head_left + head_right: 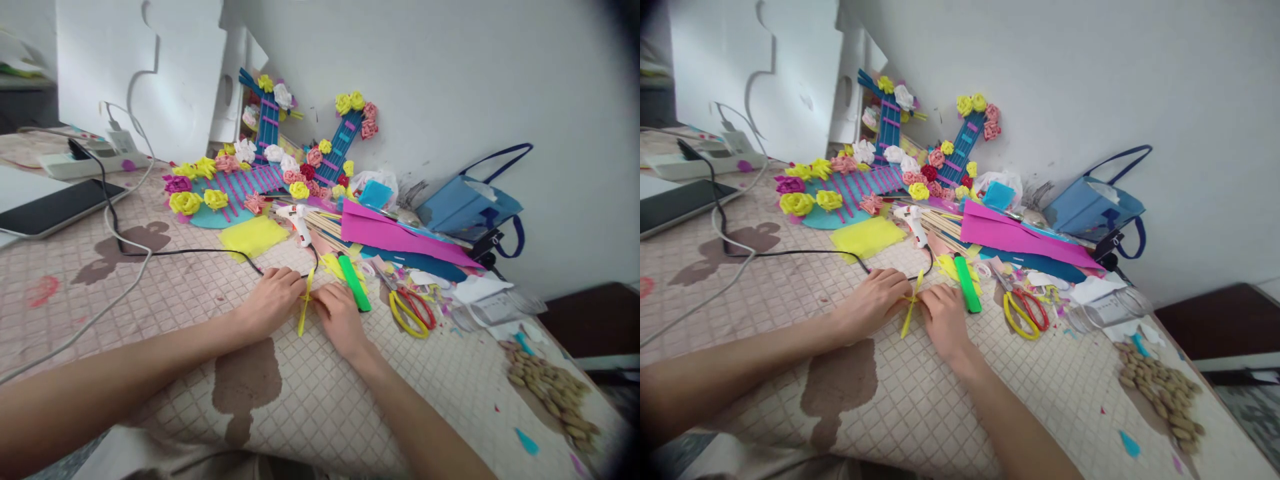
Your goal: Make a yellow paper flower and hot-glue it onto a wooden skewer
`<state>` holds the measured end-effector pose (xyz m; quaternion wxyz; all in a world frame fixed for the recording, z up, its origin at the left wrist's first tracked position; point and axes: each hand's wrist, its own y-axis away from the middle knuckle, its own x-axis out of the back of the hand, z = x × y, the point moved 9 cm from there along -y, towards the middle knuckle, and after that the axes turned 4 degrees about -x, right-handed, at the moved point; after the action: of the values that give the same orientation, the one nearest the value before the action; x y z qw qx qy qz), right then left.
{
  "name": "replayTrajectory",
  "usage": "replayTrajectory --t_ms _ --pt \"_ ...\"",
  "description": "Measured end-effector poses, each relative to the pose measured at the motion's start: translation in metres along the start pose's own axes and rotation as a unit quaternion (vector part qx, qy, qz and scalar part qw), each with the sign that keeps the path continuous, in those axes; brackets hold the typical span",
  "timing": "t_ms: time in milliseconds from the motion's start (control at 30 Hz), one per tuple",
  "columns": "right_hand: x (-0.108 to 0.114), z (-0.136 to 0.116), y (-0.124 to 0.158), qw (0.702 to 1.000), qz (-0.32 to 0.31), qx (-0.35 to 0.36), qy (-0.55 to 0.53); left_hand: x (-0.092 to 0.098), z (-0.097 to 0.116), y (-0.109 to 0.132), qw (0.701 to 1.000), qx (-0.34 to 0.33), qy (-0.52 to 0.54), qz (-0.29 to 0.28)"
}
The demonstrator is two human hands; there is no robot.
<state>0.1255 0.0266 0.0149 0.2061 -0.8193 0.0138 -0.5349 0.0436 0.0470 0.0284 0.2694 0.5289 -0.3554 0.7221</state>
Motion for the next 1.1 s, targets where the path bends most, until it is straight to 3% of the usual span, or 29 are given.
replayTrajectory --t_ms 200,733,1100 --pt "-0.001 -0.002 0.0 1.0 -0.01 0.006 0.01 -0.005 0.003 0.001 1.0 -0.017 0.004 -0.014" --pt "-0.004 -0.004 0.0 0.999 -0.027 0.006 0.019 -0.003 0.011 0.002 0.997 -0.063 -0.044 0.016" --pt "-0.005 -0.003 0.0 0.999 -0.027 0.022 0.024 -0.005 0.011 0.002 0.999 -0.05 0.014 -0.004"
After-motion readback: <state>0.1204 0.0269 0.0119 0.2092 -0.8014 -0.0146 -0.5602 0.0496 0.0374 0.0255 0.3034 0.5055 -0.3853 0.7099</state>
